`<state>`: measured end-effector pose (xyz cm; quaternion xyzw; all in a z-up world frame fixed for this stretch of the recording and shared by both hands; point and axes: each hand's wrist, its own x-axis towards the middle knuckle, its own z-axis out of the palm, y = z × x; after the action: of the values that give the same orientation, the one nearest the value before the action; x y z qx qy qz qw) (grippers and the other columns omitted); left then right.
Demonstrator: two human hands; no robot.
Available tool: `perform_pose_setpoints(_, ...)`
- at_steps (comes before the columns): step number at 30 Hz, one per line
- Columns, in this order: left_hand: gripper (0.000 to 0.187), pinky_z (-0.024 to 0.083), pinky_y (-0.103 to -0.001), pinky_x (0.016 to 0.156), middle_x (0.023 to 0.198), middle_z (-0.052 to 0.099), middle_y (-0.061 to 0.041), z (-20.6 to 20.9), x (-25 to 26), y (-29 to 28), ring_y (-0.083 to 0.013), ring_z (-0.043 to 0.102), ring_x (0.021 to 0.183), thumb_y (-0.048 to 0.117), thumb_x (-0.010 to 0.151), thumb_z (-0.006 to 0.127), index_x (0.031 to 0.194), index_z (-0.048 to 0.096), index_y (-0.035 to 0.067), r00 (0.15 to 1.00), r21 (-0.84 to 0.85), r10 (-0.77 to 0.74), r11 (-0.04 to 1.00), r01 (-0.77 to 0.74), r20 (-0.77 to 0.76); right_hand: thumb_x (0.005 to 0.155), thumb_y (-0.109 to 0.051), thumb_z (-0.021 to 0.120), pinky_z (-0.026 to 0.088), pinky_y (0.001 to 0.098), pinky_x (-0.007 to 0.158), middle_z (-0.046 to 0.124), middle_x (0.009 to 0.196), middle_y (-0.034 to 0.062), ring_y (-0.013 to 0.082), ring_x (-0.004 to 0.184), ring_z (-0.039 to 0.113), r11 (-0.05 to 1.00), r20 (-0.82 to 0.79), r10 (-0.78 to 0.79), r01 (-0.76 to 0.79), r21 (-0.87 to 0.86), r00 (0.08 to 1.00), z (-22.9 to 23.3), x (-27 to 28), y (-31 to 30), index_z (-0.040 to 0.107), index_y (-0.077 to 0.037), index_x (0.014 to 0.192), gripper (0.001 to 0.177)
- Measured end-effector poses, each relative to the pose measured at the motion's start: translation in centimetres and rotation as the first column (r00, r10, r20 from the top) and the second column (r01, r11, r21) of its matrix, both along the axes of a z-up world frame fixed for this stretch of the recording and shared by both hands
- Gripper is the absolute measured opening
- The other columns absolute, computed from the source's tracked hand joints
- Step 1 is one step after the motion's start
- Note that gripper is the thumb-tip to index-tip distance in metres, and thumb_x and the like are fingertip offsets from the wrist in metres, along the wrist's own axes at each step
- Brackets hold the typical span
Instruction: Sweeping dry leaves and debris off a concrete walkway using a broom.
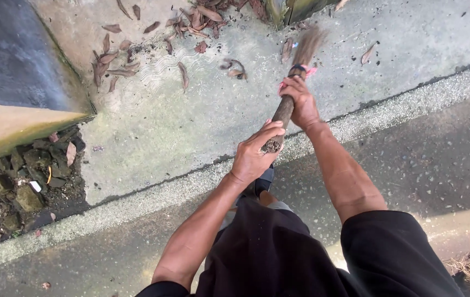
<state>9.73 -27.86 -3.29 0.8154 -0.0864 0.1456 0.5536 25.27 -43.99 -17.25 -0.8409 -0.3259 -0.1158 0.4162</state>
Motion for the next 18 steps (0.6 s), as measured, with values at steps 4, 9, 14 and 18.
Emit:
perform_pose_setpoints(4, 0.044, 0.061, -0.050, 0.098, 0.123, 0.073, -0.020, 4.3, -3.7, 3.1, -0.0435, 0.066, 0.120, -0.011, 0.076, 0.084, 0.116, 0.074, 0.004, 1.000, 0.044, -0.018, 0.999, 0.017, 0.022, 0.075, 0.009, 0.081, 0.043, 0.0516, 0.117, 0.074, 0.120, 0.0188, 0.0395, 0.117, 0.068, 0.994, -0.044, 0.106, -0.106, 0.021, 0.993, 5.4, -3.3, 4.2, 0.068, -0.009, 0.098, 0.032)
perform_pose_setpoints(9, 0.043, 0.056, -0.053, 0.105, 0.118, 0.077, -0.017, 10.4, -10.3, 5.6, -0.0385, 0.070, 0.119, -0.011, 0.073, 0.083, 0.112, 0.075, 0.006, 0.995, 0.098, -0.082, 0.992, 0.077, 0.051, 0.077, 0.004, 0.079, 0.049, 0.0463, 0.113, 0.073, 0.122, 0.0121, 0.0388, 0.119, 0.066, 0.995, 0.009, 0.097, -0.097, -0.012, 0.995, 11.7, -9.4, 5.8, 0.071, -0.013, 0.100, 0.029)
perform_pose_setpoints(14, 0.037, 0.052, -0.056, 0.109, 0.119, 0.075, -0.020, 9.0, -11.8, 6.8, -0.0396, 0.067, 0.121, -0.013, 0.076, 0.080, 0.109, 0.073, 0.001, 0.996, -0.002, -0.090, 0.996, 0.090, -0.004, 0.077, 0.008, 0.076, 0.047, 0.0504, 0.113, 0.073, 0.122, 0.0164, 0.0428, 0.118, 0.065, 0.999, 0.018, 0.031, -0.031, 0.032, 0.999, 8.6, -11.7, 5.9, 0.071, -0.009, 0.099, 0.028)
perform_pose_setpoints(18, 0.035, 0.048, -0.058, 0.111, 0.118, 0.074, -0.024, 6.9, -11.7, 8.0, -0.0409, 0.067, 0.118, -0.009, 0.077, 0.081, 0.110, 0.072, -0.002, 1.000, -0.092, -0.003, 0.996, 0.001, -0.026, 0.070, 0.013, 0.076, 0.047, 0.0528, 0.111, 0.072, 0.119, 0.0177, 0.0459, 0.118, 0.063, 0.996, -0.030, 0.036, -0.034, 0.078, 0.999, 3.9, -13.0, 9.1, 0.071, -0.009, 0.099, 0.036)
